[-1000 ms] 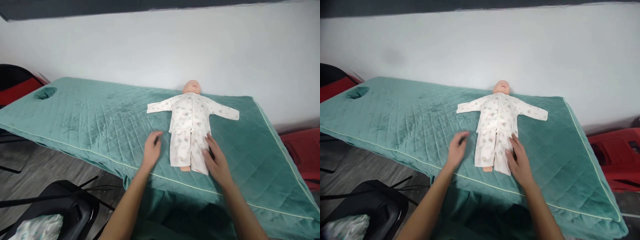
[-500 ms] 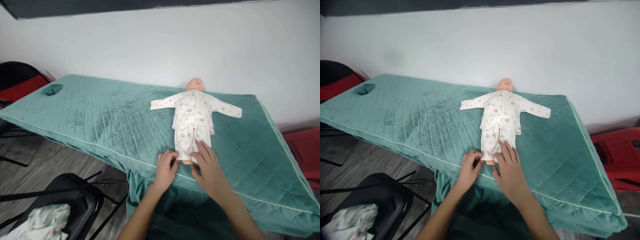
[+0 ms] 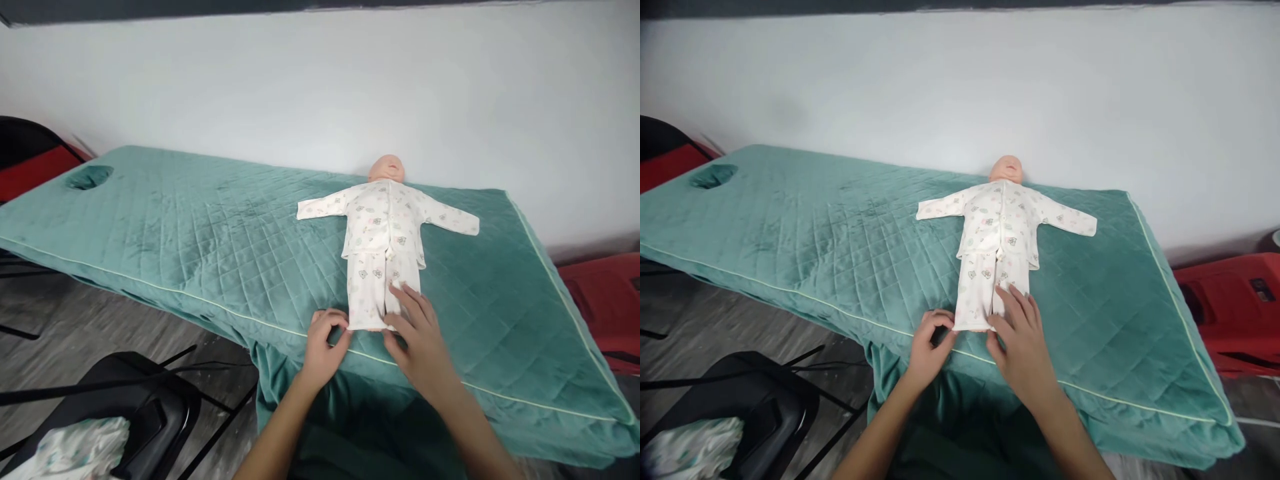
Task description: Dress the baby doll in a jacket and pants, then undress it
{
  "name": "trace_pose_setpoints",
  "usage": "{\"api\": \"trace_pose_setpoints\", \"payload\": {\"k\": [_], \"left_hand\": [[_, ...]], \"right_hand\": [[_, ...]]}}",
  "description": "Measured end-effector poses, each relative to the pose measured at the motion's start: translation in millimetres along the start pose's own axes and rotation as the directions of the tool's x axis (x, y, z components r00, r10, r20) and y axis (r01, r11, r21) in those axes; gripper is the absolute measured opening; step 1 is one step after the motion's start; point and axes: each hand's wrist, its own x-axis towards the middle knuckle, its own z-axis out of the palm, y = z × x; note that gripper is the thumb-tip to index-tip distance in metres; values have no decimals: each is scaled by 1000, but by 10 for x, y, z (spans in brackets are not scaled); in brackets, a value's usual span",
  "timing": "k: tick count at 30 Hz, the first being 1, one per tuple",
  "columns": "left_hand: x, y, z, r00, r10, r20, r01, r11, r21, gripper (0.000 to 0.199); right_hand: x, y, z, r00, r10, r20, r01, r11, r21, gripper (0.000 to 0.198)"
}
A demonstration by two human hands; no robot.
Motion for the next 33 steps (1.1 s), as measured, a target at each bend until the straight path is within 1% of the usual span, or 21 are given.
{"api": "trace_pose_setpoints", "payload": {"k": [3,6,8,10,12,13,16,18,19,22,24,26,28,30,33], "left_hand": [[-35,-25,-18,998,58,-2,-58,998,18,11],[-44,11,-19,992,122,28,-124,983,135,13],[-32,76,-1,988,153,24,-155,972,178,18],[2,174,38,981,187,42,-192,962,195,30],[60,288,101,970,217,111,-237,945,225,38],[94,344,141,962,226,155,-260,933,248,38],[193,470,270,942,221,253,-296,902,315,30],[238,503,336,938,210,275,-301,888,348,25],[251,506,356,937,208,281,-303,884,357,23],[258,485,358,933,218,286,-313,883,350,16],[235,463,330,935,233,266,-316,889,330,15],[193,446,304,943,254,214,-313,894,320,15],[139,431,301,949,276,153,-312,893,323,16],[86,419,320,951,287,118,-310,890,334,16],[26,403,331,951,290,109,-310,880,361,17]], "right_hand": [[-44,-4,-60,999,-38,4,38,999,-1,11],[-85,12,-61,999,-24,20,23,998,52,15],[-129,31,-51,1000,10,30,-14,994,111,25],[-191,51,-45,997,70,25,-73,983,169,39],[-263,73,-36,990,142,15,-142,967,212,47],[-298,85,-26,983,182,3,-178,959,220,49],[-378,133,34,948,315,-50,-300,934,193,43],[-403,175,84,923,378,-66,-362,915,179,31],[-406,197,104,919,390,-61,-374,910,180,24],[-396,245,111,922,385,-28,-373,907,199,10],[-386,248,59,926,376,-17,-364,907,212,8],[-386,221,-29,934,355,-30,-340,913,224,7],[-398,178,-128,948,312,-58,-293,930,221,6],[-417,142,-204,965,253,-68,-237,953,188,5],[-461,167,-238,983,185,-15,-182,976,123,3]]}}
